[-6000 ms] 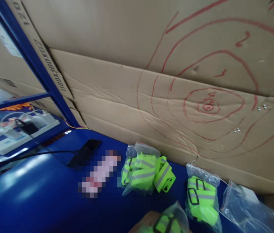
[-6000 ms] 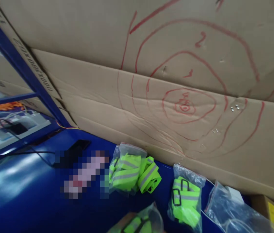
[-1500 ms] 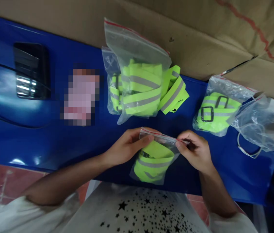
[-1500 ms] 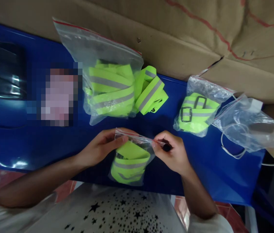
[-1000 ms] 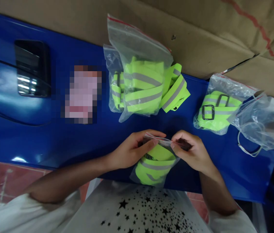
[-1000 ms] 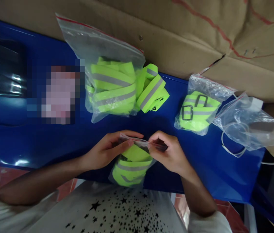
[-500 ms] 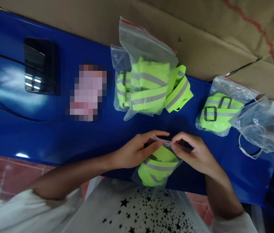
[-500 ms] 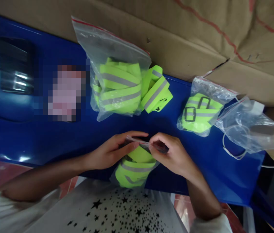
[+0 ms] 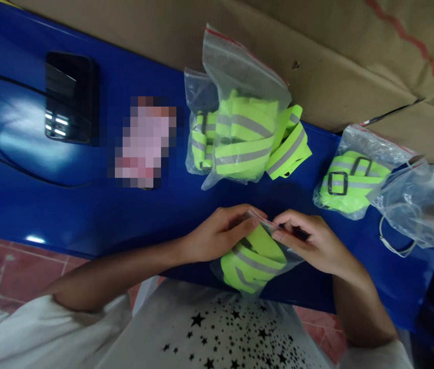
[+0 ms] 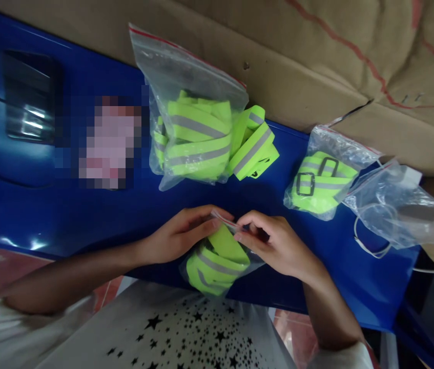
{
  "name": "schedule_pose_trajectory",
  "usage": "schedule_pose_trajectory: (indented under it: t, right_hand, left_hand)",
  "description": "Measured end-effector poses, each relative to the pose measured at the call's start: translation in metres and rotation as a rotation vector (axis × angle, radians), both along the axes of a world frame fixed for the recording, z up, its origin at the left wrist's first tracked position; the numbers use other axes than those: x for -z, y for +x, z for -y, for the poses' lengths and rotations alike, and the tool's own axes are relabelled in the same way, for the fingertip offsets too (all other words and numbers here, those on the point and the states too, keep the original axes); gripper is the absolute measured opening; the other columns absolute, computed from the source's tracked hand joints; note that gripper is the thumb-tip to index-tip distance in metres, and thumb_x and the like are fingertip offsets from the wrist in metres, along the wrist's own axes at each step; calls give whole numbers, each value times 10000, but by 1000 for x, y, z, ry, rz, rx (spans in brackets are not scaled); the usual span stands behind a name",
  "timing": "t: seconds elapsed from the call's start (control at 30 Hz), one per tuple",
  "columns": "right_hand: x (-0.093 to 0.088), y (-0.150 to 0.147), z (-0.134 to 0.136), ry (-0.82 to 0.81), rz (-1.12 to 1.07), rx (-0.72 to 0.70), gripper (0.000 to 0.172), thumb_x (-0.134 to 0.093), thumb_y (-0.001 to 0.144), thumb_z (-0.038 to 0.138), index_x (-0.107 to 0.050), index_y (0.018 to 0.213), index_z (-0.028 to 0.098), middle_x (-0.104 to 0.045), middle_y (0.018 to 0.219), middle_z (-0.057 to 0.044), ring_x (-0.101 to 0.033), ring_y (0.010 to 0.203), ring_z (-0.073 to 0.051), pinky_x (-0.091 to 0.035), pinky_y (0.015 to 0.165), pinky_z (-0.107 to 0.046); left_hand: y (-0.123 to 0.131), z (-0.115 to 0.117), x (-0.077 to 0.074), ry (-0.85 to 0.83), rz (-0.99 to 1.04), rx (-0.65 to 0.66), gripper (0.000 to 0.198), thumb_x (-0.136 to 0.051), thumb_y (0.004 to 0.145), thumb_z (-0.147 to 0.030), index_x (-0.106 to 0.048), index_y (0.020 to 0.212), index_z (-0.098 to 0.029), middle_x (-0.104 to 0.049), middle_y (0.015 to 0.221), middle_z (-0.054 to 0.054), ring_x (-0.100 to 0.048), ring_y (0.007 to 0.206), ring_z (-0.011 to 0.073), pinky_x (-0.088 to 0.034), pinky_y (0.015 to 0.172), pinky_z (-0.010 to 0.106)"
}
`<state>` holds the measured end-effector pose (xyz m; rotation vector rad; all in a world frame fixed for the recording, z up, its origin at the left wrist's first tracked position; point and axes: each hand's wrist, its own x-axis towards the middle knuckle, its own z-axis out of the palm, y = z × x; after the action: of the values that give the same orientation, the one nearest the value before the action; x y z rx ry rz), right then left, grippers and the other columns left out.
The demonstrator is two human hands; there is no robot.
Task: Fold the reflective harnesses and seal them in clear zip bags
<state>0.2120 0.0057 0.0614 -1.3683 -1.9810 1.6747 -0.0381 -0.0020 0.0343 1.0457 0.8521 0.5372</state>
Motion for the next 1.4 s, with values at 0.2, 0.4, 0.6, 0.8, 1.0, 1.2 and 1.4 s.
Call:
schedule_pose_trajectory:
  t: [0.2,0.4,0.6,0.8,1.0,1.2,1.4]
  right_hand:
    - [-7,-4,-12,65,80,-140,189,-597,1034,391,-668,1025,216,-682,854,-12,-588,712,-109,-428,603,-230]
    - [1,-17,-10,108,47,-62,233,-590,1041,364,-612,875,201,-575,697,40,-490,595,-70,-355,552,-214]
    - [10,-19,-7,134,-52,-79,233,-590,1038,298,-583,829,195,-490,651,63,-406,551,-47,-294,511,-207]
    - [18,-18,-12,109,-28,4,233,-634,1011,351,-618,838,195,-410,557,87,-360,488,-47,-266,465,-209]
    - [18,-11,-14,58,-34,-38,147,-620,1018,353,-665,1040,214,-495,621,69,-455,530,-68,-341,497,-215]
    - [14,-18,-14,94,-70,-16,135,-635,1007,333,-657,983,203,-667,824,-1,-610,703,-96,-485,617,-207]
    - [14,-22,-9,169,-56,-6,102,-603,1023,287,-631,972,203,-566,700,47,-492,576,-57,-377,513,-181]
  left_hand:
    - [0,-2,0,82,-71,37,374,-498,1058,-419,-740,1164,-155,-737,859,36,-673,788,158,-535,688,237]
    - [0,-4,-1,132,-123,28,341,-506,1057,-370,-756,1123,-148,-751,854,31,-633,698,119,-477,614,202]
    - [-1,-6,-1,159,-138,0,286,-538,1041,-298,-776,1041,-140,-774,870,32,-641,713,107,-452,620,187]
    - [-2,-9,0,91,-113,1,302,-539,1041,-341,-748,1122,-138,-775,962,57,-666,773,124,-484,663,202]
    - [-4,-11,-1,71,-106,-62,270,-574,1022,-349,-729,1050,-129,-734,883,49,-633,734,116,-463,622,194]
    - [-5,-10,2,97,-139,-37,279,-576,1019,-353,-743,1016,-129,-713,823,27,-583,674,100,-407,583,197]
    - [-5,-9,-2,251,-220,-5,277,-505,1052,-288,-735,1040,-135,-707,786,12,-573,638,87,-411,583,194]
